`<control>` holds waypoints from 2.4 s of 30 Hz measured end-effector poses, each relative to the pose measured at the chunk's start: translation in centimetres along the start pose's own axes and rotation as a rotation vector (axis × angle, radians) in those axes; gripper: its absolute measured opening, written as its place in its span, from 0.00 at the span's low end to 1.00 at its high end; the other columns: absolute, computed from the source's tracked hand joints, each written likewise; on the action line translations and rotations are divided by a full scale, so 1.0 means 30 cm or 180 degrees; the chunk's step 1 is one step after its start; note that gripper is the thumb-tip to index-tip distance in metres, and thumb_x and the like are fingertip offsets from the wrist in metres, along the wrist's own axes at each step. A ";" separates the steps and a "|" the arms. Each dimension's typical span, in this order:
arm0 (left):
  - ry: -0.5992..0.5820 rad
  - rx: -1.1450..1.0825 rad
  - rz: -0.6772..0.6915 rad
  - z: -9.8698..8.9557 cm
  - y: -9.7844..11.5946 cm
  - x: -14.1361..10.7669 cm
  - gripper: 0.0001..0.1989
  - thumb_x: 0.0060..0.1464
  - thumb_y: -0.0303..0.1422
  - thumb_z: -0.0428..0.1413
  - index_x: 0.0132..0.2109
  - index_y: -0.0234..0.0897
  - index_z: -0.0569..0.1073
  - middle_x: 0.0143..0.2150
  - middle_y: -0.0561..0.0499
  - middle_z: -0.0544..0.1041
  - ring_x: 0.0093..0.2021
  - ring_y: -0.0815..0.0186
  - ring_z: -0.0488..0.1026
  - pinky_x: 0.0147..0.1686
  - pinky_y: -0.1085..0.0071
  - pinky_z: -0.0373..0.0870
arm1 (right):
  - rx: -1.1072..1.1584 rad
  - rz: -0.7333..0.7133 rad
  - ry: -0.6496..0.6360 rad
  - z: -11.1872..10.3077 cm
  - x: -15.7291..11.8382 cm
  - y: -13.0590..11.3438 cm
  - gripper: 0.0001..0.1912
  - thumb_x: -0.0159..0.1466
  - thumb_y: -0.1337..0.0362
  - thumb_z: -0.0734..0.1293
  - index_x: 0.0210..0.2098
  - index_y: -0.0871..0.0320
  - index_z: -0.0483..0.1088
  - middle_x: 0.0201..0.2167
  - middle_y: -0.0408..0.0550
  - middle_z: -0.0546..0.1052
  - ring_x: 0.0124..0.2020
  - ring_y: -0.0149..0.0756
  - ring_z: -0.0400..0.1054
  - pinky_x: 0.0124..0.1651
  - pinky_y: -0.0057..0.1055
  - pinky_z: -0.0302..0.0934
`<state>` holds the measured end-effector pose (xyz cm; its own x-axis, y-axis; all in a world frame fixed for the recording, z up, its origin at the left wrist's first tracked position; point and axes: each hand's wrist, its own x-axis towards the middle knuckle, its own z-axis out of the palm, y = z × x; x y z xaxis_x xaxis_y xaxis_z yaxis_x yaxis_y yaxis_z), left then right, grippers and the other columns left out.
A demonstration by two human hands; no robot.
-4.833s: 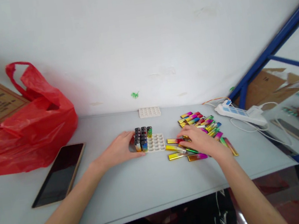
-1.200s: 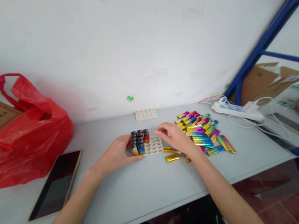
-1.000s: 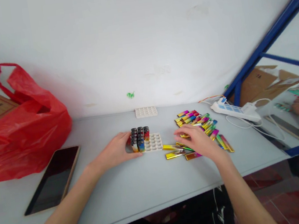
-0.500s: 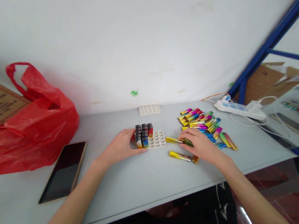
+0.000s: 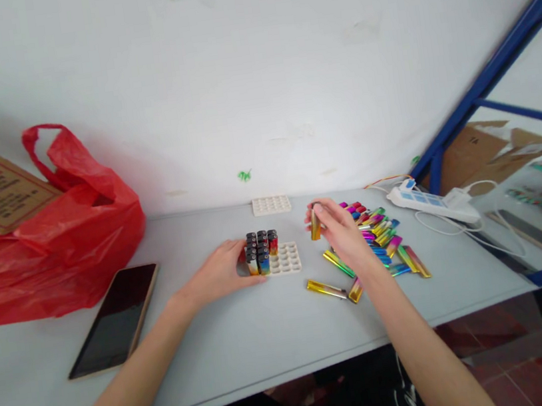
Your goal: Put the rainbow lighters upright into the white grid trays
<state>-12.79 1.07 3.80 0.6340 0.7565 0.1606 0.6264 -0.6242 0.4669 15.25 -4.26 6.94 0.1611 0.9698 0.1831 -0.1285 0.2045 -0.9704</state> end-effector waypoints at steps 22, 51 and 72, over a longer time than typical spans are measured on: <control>-0.0051 0.0081 -0.0043 0.000 0.000 -0.003 0.27 0.46 0.55 0.67 0.42 0.40 0.72 0.43 0.46 0.79 0.45 0.51 0.76 0.46 0.59 0.73 | -0.2442 -0.0620 -0.0072 0.097 -0.044 0.088 0.22 0.67 0.55 0.61 0.20 0.54 0.53 0.16 0.36 0.55 0.20 0.28 0.50 0.29 0.31 0.43; -0.0089 -0.0052 -0.0055 -0.002 -0.002 -0.002 0.27 0.47 0.55 0.66 0.44 0.40 0.72 0.45 0.43 0.79 0.46 0.48 0.76 0.45 0.56 0.74 | -0.2594 -0.0738 -0.0214 0.110 -0.060 0.080 0.20 0.72 0.52 0.62 0.26 0.53 0.58 0.18 0.38 0.64 0.21 0.31 0.56 0.30 0.30 0.47; -0.0118 -0.0045 -0.0089 -0.003 0.002 -0.002 0.28 0.47 0.56 0.66 0.44 0.39 0.72 0.45 0.43 0.79 0.46 0.49 0.76 0.45 0.56 0.73 | -0.2385 -0.0815 -0.0614 0.092 -0.057 0.062 0.15 0.76 0.53 0.57 0.38 0.53 0.66 0.31 0.45 0.72 0.33 0.37 0.68 0.38 0.31 0.59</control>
<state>-12.83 1.02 3.90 0.6330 0.7656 0.1150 0.6378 -0.5999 0.4831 12.05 -5.16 5.25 -0.0834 0.9248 0.3711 0.5893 0.3461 -0.7300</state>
